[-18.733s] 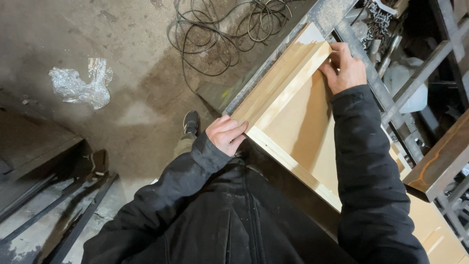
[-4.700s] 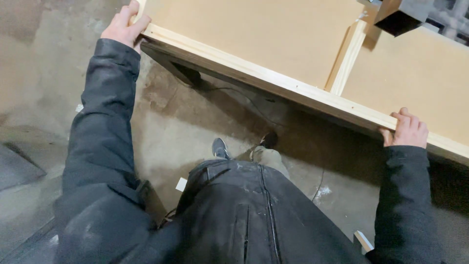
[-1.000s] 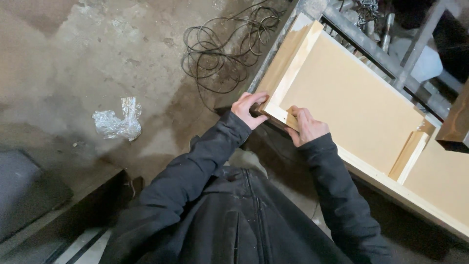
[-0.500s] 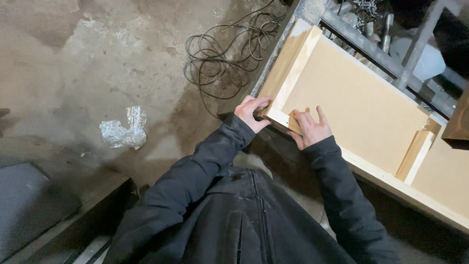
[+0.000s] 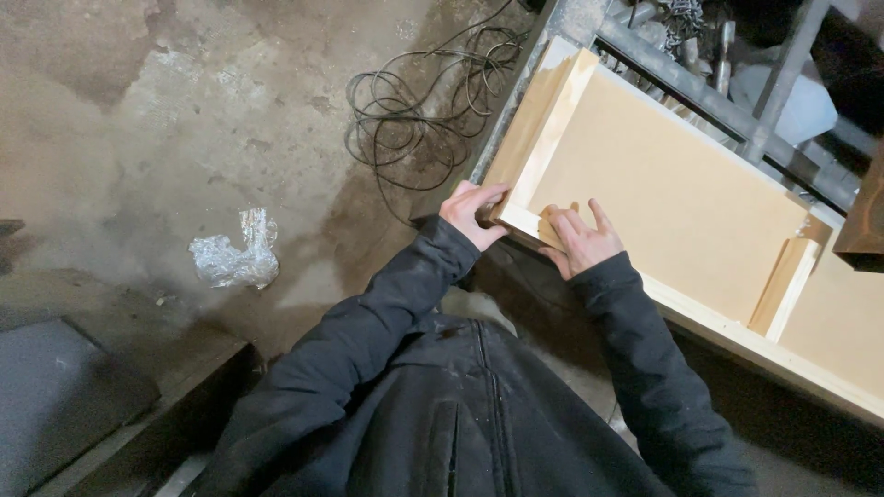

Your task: The person squeezes white wood glue from a plastic bottle along the edges and marked lines of a large fiberboard panel resting on a workbench. They then lay wooden frame strips onto the glued edges and press the strips into place, assembling a long wooden box or shelf unit.

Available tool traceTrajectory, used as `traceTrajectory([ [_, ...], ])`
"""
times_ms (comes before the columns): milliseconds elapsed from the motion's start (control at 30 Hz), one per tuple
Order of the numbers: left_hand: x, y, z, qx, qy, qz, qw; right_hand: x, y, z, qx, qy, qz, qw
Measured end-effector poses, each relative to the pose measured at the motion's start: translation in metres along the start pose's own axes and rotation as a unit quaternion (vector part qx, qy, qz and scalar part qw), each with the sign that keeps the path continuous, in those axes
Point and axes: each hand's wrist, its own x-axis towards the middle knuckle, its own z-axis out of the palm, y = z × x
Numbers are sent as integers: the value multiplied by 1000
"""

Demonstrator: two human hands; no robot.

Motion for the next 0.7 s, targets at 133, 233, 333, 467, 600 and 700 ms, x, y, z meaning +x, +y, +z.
traceTrajectory([
  [133,2,-3,2,10,7,19,1000,2,0,-4,-6,1,-15,1000],
  [233,0,-5,3,10,13,24,1000,3,-1,-7,-6,6,-22,1000],
  [333,3,-3,2,11,9,17,1000,4,-2,-10,-13,-1,-18,1000],
  [467,3,-3,1,12,1,10,1000,3,-4,-12,-8,4,-22,1000],
  [600,2,-5,3,14,7,19,1000,4,-2,-9,-14,-7,-18,1000],
  [700,3,-6,2,20,8,20,1000,5,-4,-13,-4,-12,-12,1000],
])
